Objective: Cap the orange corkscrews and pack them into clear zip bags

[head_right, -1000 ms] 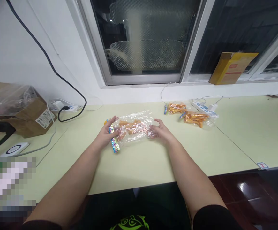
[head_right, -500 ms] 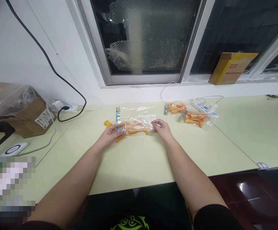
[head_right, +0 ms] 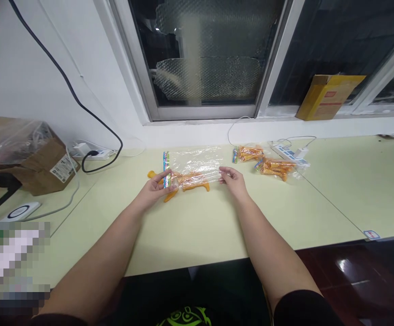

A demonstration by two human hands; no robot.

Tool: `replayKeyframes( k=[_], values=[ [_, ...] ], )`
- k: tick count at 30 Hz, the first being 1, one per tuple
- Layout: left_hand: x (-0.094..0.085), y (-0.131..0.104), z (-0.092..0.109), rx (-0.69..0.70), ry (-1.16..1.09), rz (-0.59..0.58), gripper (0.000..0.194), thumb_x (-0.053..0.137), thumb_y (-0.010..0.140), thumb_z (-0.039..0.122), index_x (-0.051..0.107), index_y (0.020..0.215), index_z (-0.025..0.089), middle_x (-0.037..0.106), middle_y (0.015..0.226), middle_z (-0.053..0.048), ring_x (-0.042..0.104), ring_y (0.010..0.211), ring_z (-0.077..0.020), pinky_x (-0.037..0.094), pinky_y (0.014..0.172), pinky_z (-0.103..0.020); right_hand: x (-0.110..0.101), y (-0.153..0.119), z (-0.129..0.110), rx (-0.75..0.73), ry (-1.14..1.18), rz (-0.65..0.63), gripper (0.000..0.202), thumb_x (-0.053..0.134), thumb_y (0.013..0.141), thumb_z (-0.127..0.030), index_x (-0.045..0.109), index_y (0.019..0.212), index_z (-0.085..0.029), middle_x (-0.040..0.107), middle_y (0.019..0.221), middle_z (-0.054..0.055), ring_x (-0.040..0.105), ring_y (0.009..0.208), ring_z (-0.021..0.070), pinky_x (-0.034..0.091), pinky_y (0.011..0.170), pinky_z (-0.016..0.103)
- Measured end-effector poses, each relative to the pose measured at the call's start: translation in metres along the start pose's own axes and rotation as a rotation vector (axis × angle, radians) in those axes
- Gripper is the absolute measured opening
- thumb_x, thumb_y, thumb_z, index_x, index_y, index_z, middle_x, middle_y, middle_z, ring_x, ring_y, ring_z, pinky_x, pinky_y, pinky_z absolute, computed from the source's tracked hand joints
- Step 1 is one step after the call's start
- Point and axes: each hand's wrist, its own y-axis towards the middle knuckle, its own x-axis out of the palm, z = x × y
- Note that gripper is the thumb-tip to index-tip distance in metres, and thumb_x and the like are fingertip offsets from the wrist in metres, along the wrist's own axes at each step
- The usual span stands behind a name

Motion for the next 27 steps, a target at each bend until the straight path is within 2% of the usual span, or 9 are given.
replayKeyframes(
  k=[2, 4, 5, 7, 10, 15, 19, 23, 27],
  values=[
    [-0.002, 0.001, -0.004, 0.03, 0.111, 0.023, 0.086, 0.087, 0.075, 0.041, 0.052, 0.152, 0.023, 0.075, 0.114, -0.008, 0.073, 0.081, -0.0185, 0.061, 0.08, -0.037, -0.004, 0.004, 0.004, 0.019, 0.005, 0.043, 0.037, 0.081, 0.07, -0.036, 0.078, 0.102, -0.018, 0.074, 0.087, 0.002, 0.065, 0.065, 0.0116, 0.059, 0.068, 0.029],
    [-0.004, 0.003, -0.01, 0.099, 0.29, 0.102, 0.071, 0.08, 0.081, 0.042, 0.058, 0.146, 0.022, 0.071, 0.119, -0.009, 0.067, 0.071, -0.0147, 0.059, 0.072, -0.035, -0.009, 0.008, 0.006, 0.042, 0.004, 0.109, 0.034, 0.08, 0.071, -0.032, 0.078, 0.101, -0.017, 0.072, 0.081, 0.001, 0.064, 0.064, 0.011, 0.059, 0.067, 0.027],
    [-0.005, 0.004, -0.012, 0.161, 0.399, 0.146, 0.062, 0.077, 0.083, 0.042, 0.063, 0.14, 0.022, 0.069, 0.121, -0.01, 0.066, 0.073, -0.0157, 0.059, 0.074, -0.037, -0.011, 0.01, 0.007, 0.05, 0.016, 0.151, 0.032, 0.079, 0.071, -0.03, 0.077, 0.101, -0.017, 0.072, 0.082, 0.002, 0.064, 0.065, 0.011, 0.059, 0.067, 0.027],
    [-0.006, 0.006, -0.017, 0.305, 0.624, 0.203, 0.046, 0.071, 0.085, 0.038, 0.07, 0.128, 0.023, 0.067, 0.121, -0.009, 0.068, 0.093, -0.0224, 0.058, 0.089, -0.044, -0.013, 0.012, 0.007, 0.068, 0.066, 0.233, 0.03, 0.078, 0.073, -0.027, 0.075, 0.101, -0.017, 0.072, 0.091, 0.003, 0.067, 0.068, 0.0116, 0.062, 0.067, 0.027],
    [-0.004, 0.007, -0.021, 0.432, 0.861, 0.185, 0.036, 0.067, 0.088, 0.034, 0.073, 0.123, 0.026, 0.066, 0.125, -0.009, 0.06, 0.123, -0.0292, 0.047, 0.112, -0.052, -0.013, 0.012, 0.004, 0.113, 0.113, 0.281, 0.028, 0.079, 0.074, -0.023, 0.071, 0.101, -0.018, 0.069, 0.097, 0.003, 0.071, 0.074, 0.0127, 0.065, 0.069, 0.027],
    [0.004, 0.006, -0.022, 0.37, 1.02, 0.149, 0.043, 0.066, 0.089, 0.04, 0.069, 0.13, 0.029, 0.061, 0.146, -0.008, 0.049, 0.143, -0.0336, 0.035, 0.123, -0.058, -0.006, 0.007, 0.006, 0.194, 0.044, 0.242, 0.03, 0.08, 0.077, -0.017, 0.066, 0.103, -0.019, 0.065, 0.098, 0.002, 0.072, 0.07, 0.011, 0.065, 0.062, 0.022],
    [0.005, 0.004, -0.02, 0.282, 1.086, 0.124, 0.045, 0.062, 0.093, 0.047, 0.066, 0.136, 0.033, 0.053, 0.158, -0.006, 0.036, 0.155, -0.0369, 0.014, 0.128, -0.071, 0.001, 0.011, 0.014, 0.267, 0.015, 0.183, 0.024, 0.08, 0.082, -0.025, 0.063, 0.098, -0.018, 0.065, 0.095, 0.003, 0.073, 0.063, 0.015, 0.068, 0.06, 0.031],
    [0.002, 0.004, -0.019, 0.223, 1.089, 0.147, 0.043, 0.06, 0.094, 0.048, 0.066, 0.134, 0.034, 0.053, 0.159, -0.005, 0.034, 0.156, -0.0377, 0.006, 0.126, -0.076, 0.003, 0.027, 0.019, 0.288, -0.067, 0.126, 0.025, 0.084, 0.078, -0.019, 0.062, 0.087, -0.018, 0.066, 0.083, 0.001, 0.072, 0.063, 0.0141, 0.068, 0.065, 0.029],
    [0.0, 0.002, -0.02, 0.194, 1.071, 0.122, 0.043, 0.061, 0.094, 0.047, 0.067, 0.134, 0.033, 0.055, 0.157, -0.006, 0.036, 0.156, -0.0363, 0.002, 0.127, -0.075, 0.002, 0.05, 0.021, 0.316, -0.215, 0.051, 0.018, 0.077, 0.078, -0.008, 0.062, 0.08, -0.018, 0.064, 0.065, -0.002, 0.065, 0.052, 0.0115, 0.064, 0.059, 0.025]
  ],
)
